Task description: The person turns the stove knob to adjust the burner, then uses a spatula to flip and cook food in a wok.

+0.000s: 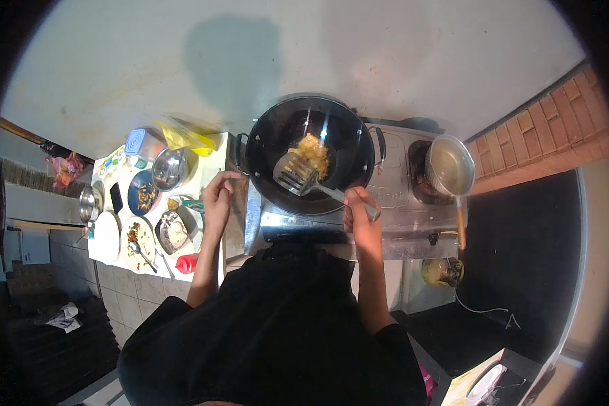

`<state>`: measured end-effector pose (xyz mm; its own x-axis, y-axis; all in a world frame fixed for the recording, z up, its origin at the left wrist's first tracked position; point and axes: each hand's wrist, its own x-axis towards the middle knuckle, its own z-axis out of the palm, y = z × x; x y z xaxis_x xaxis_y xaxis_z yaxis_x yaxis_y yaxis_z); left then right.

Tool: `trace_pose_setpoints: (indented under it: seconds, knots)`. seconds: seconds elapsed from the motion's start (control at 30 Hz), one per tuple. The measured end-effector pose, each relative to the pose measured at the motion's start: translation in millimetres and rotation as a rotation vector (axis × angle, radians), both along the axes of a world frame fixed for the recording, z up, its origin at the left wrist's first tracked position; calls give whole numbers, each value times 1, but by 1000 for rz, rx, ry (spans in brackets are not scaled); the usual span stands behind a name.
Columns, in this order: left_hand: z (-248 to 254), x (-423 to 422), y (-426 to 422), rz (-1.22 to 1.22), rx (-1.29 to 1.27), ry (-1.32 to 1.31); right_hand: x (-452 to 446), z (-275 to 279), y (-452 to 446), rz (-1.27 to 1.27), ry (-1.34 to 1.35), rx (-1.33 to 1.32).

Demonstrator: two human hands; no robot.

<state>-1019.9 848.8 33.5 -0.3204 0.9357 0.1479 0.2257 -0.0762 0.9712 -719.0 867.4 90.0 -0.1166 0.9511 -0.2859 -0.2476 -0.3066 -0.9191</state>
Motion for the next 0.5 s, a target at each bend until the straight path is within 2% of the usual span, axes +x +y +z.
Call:
trace_pose_setpoints:
  seconds: [0.5]
  knots:
    - [1,2,0,4,15,12,-2,6,-2,25,3,33]
